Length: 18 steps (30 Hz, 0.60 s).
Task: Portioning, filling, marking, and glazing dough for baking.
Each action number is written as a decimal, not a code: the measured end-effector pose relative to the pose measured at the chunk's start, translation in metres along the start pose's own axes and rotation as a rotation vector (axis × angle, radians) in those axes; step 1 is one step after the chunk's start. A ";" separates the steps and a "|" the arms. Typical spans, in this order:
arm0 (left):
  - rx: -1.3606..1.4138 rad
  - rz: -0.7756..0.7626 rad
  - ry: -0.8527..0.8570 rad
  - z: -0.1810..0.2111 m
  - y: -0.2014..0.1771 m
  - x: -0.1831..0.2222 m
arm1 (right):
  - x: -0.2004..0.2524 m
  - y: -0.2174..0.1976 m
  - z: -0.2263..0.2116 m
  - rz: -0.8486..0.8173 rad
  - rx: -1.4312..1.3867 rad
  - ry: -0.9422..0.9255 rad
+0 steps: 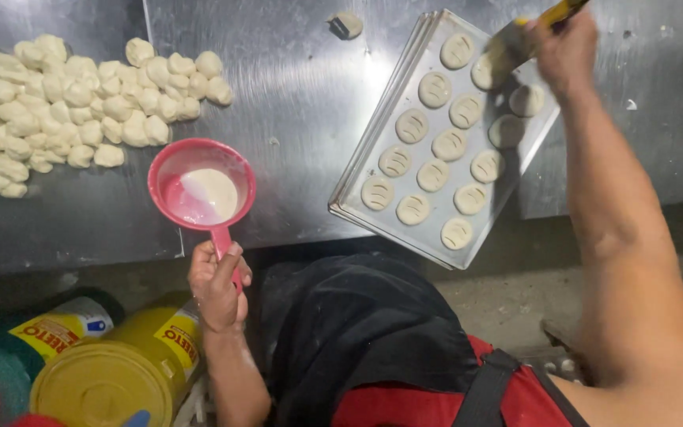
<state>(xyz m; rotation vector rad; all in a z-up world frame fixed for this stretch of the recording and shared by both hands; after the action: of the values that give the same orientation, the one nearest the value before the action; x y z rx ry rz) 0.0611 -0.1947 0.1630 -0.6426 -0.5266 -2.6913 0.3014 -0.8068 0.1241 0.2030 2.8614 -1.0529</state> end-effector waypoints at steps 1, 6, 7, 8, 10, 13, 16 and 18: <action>0.012 0.009 0.004 0.000 0.001 0.001 | -0.007 -0.020 0.007 0.139 -0.039 -0.100; 0.034 -0.033 0.009 -0.015 0.007 -0.006 | 0.116 0.012 -0.054 -0.196 0.114 -0.181; 0.042 -0.048 0.010 -0.017 0.011 -0.008 | 0.165 0.030 -0.088 -0.438 0.034 -0.145; 0.047 -0.045 0.006 -0.019 0.013 -0.010 | 0.189 0.033 -0.105 -0.444 0.037 -0.144; 0.016 -0.045 -0.002 -0.021 0.020 -0.014 | 0.242 0.045 -0.140 -0.687 0.106 -0.259; 0.018 -0.081 -0.003 -0.028 0.030 -0.021 | 0.228 0.016 -0.126 -0.839 0.181 -0.294; -0.030 -0.110 -0.044 -0.026 0.041 -0.023 | 0.141 -0.046 -0.017 -0.351 0.112 -0.003; -0.056 -0.127 -0.046 -0.022 0.044 -0.023 | 0.111 -0.064 0.002 -0.124 0.136 -0.043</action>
<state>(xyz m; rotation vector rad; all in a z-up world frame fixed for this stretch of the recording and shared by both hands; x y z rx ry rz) 0.0900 -0.2376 0.1457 -0.7106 -0.5221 -2.8253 0.1819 -0.8456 0.1492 0.0118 2.7971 -1.2591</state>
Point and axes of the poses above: each hand's wrist, its own x-axis away from the middle knuckle, its own y-axis out of the palm, z = x × y, the point moved 4 cm from there along -x, towards the middle knuckle, and after that the axes turned 5 degrees about -y, right-handed, at the moved point
